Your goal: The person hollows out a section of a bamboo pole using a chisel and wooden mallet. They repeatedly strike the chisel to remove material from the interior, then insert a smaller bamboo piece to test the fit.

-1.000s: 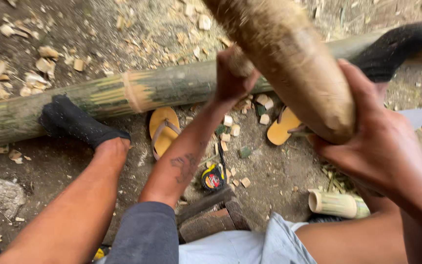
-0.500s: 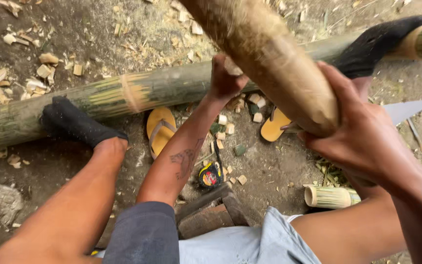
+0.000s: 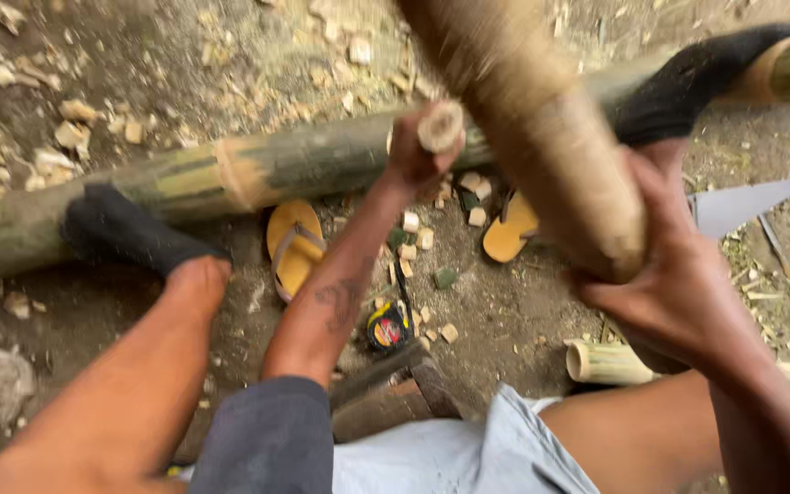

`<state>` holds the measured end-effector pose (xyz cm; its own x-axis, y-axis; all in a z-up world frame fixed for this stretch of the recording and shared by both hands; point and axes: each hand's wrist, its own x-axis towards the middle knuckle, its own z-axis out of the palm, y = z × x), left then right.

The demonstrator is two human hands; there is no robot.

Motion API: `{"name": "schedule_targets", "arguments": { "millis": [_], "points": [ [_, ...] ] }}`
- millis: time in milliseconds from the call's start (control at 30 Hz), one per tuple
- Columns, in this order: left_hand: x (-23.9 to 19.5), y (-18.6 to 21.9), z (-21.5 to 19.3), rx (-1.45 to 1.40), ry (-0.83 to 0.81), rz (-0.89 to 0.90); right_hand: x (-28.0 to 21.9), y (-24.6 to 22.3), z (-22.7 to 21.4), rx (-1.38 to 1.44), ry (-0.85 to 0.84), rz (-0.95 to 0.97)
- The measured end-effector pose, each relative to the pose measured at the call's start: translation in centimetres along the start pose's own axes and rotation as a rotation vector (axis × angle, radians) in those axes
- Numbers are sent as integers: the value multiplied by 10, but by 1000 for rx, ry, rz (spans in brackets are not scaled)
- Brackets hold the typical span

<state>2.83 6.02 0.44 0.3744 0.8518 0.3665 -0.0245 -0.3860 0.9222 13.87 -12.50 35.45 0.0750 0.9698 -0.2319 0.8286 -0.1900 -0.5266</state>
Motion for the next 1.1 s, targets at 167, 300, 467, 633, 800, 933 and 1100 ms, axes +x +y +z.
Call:
{"name": "schedule_targets", "arguments": {
  "millis": [167, 300, 467, 633, 800, 933, 1100],
  "points": [
    [26, 1, -38, -439, 192, -211, -41, 26, -15, 35, 214, -120],
    [17, 11, -57, -554, -232, -260, -35, -1, -22, 58, 245, -107],
    [-15, 22, -47, -129, -279, 4, -11, 0, 37, 43, 48, 175],
    [-39, 64, -21, 203, 36, 274, -30, 56, 83, 90, -51, 271],
    [-34, 59, -22, -156, 411, -52, -53, 59, 63, 165, 114, 269],
    [-38, 39, -35, -341, -44, -49, -62, 29, 40, 177, 209, 170],
    [-53, 37, -18, 399, -202, 450, -40, 40, 79, 166, 35, 232]
  ]
}}
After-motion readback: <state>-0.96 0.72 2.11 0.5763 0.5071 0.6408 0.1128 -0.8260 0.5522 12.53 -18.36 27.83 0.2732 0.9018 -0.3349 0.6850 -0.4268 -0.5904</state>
